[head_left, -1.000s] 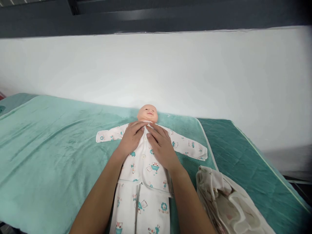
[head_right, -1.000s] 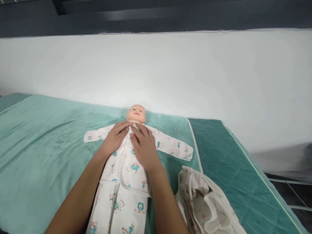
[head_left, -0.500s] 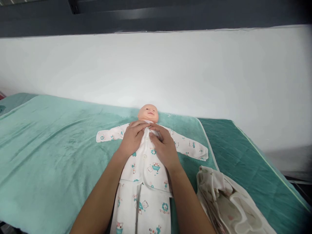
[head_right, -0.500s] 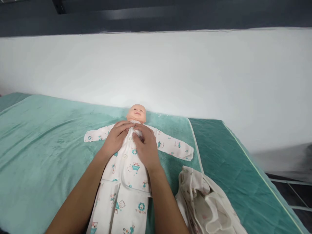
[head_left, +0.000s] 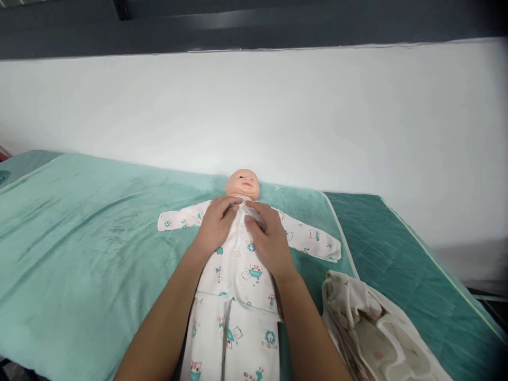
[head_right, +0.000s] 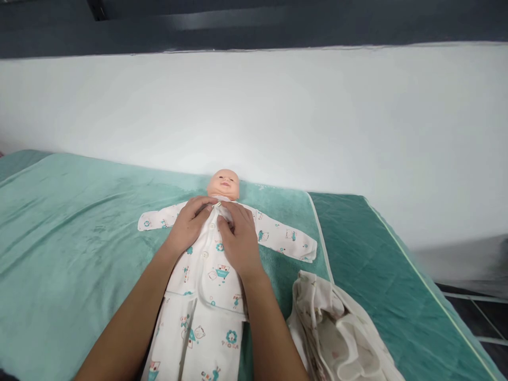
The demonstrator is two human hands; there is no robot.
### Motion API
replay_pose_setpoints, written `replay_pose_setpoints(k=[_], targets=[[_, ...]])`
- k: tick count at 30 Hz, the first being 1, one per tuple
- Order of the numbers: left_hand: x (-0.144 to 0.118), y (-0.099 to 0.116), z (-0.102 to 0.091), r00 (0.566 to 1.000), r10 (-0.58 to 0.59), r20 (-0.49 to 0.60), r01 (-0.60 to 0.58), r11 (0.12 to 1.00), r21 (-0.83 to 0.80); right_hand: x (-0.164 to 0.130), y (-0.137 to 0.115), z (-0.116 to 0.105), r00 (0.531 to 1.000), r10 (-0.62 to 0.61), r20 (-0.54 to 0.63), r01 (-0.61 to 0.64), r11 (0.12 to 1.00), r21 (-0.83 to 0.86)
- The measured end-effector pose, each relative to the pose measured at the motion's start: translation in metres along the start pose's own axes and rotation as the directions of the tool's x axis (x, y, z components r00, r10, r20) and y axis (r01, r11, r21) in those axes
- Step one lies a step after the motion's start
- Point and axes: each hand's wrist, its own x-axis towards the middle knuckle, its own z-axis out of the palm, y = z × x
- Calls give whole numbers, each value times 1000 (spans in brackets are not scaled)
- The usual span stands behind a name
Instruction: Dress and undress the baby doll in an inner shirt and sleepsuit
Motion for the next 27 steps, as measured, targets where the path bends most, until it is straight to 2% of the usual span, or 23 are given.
replay_pose_setpoints(k=[4,11,19,27], targets=[[1,0,0,999,43,12,-43,999,-2,1,-2,-1,1000,-26,17,26,999,-47],[2,2,0,999,45,12,-44,999,-21,0,-1,0,1000,-6,12,7,999,-46],[10,0,5,994,-100,-39,99,995,-31,1,3,3,999,42,-22,-42,999,5],[15,-13,11,993,-106,-50,98,986,-131,6,4,6,999,17,-51,-17,1000,-11]])
